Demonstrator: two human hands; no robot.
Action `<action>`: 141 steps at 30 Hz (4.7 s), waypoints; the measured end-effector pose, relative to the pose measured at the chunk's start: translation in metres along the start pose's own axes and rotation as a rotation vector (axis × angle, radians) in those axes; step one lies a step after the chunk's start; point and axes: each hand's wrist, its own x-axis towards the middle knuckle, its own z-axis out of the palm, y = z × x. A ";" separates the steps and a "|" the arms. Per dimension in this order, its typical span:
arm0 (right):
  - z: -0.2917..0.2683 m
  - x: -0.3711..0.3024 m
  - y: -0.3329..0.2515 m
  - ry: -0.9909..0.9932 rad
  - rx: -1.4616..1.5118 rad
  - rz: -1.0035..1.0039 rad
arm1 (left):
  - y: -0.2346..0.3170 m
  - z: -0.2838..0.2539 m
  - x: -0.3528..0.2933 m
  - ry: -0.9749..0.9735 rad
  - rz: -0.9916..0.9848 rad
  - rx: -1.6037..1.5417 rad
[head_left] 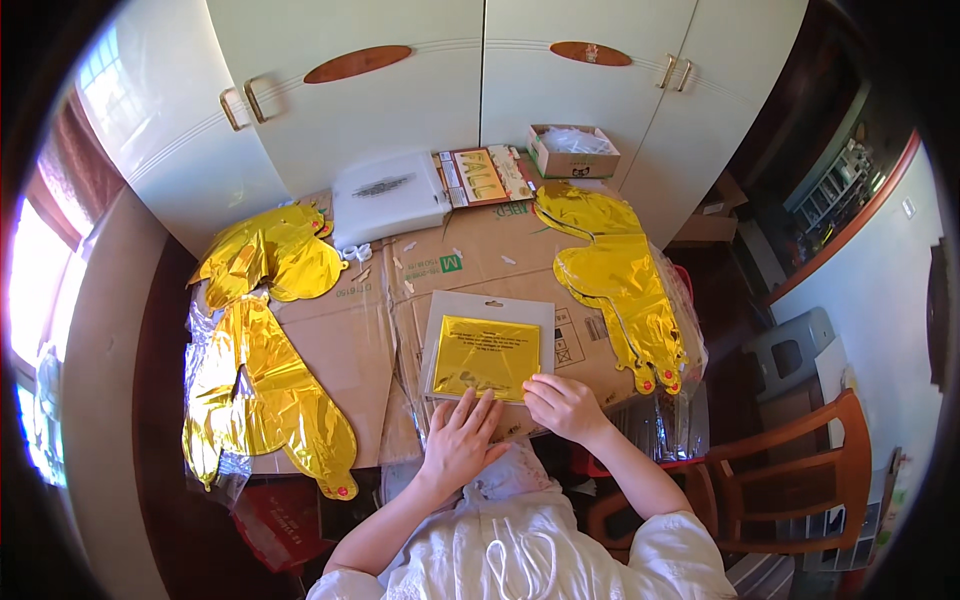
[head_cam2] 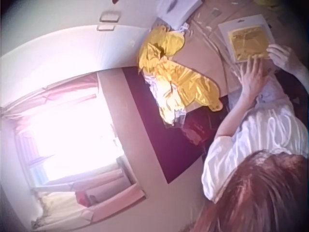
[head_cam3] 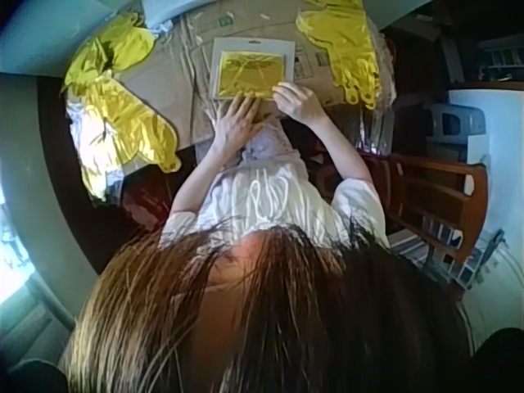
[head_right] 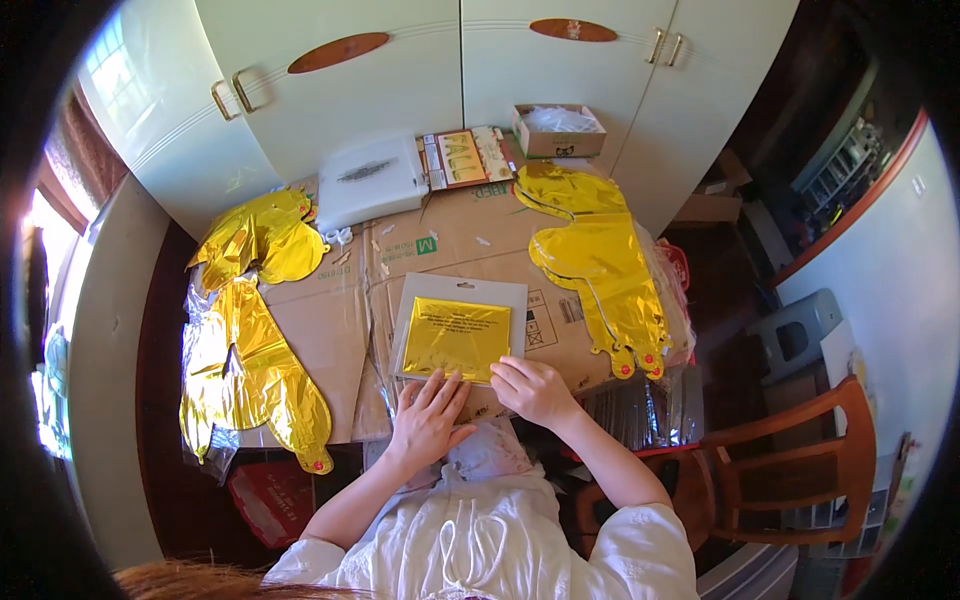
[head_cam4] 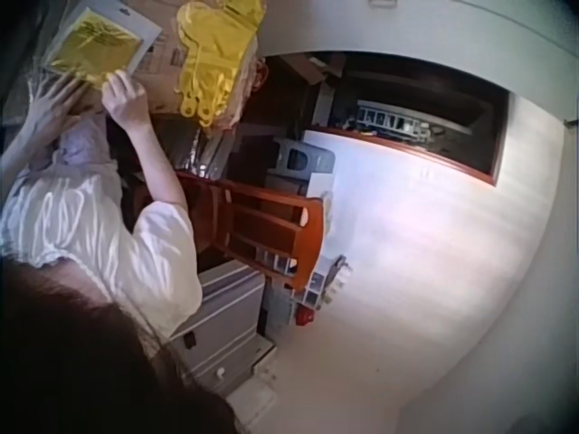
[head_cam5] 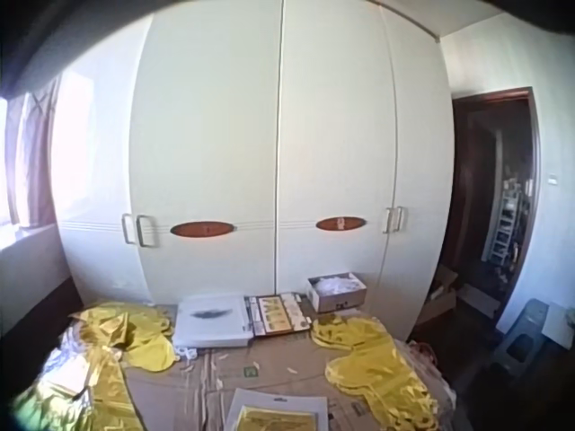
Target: Packaging gold foil letter balloons by placing them on cardboard backings and inserting them into plastic sleeves.
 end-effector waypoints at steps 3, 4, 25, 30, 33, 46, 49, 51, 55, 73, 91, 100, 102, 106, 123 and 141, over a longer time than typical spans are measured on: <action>-0.001 0.000 0.000 -0.002 -0.001 0.001 | 0.003 0.002 0.001 -0.009 -0.025 0.002; -0.001 0.001 0.000 0.001 -0.002 0.001 | 0.004 0.002 0.001 -0.007 -0.026 0.004; -0.003 0.005 0.002 -0.045 0.059 0.040 | -0.001 -0.001 -0.004 0.032 0.003 0.040; -0.011 0.021 0.008 -0.090 0.177 0.056 | -0.020 -0.017 -0.015 0.066 0.065 -0.064; -0.011 0.021 0.007 -0.214 0.239 0.035 | -0.052 -0.046 -0.015 0.015 0.080 -0.052; -0.031 -0.029 -0.003 -0.428 0.250 -0.043 | -0.074 -0.040 -0.059 -0.075 0.242 -0.028; -0.023 -0.042 -0.001 -0.340 0.239 -0.031 | -0.070 -0.038 -0.056 0.052 0.253 -0.064; -0.021 -0.046 -0.004 -0.268 0.219 -0.010 | -0.070 -0.037 -0.053 0.113 0.255 -0.066; -0.013 -0.042 -0.007 -0.106 0.261 0.085 | -0.066 -0.036 -0.049 0.172 0.142 -0.184; 0.000 -0.013 -0.038 0.011 0.295 0.605 | -0.046 -0.007 -0.033 0.240 -0.344 -0.165; -0.010 -0.022 -0.056 -0.063 0.149 0.313 | -0.002 -0.009 -0.043 -0.088 -0.163 0.024; -0.010 -0.068 -0.065 0.037 0.136 0.148 | -0.017 -0.011 -0.074 0.216 -0.011 0.107; -0.022 -0.073 -0.076 0.062 0.148 0.123 | -0.021 -0.009 -0.082 0.270 0.070 0.078; -0.043 -0.110 -0.092 0.090 0.421 0.375 | -0.031 -0.010 -0.083 0.413 0.276 0.004; -0.087 -0.321 -0.019 -0.532 1.472 1.715 | 0.037 0.042 -0.021 0.028 0.772 -0.220; 0.062 -0.265 -0.016 -0.370 -0.066 1.333 | 0.013 0.081 -0.086 0.010 0.290 -0.393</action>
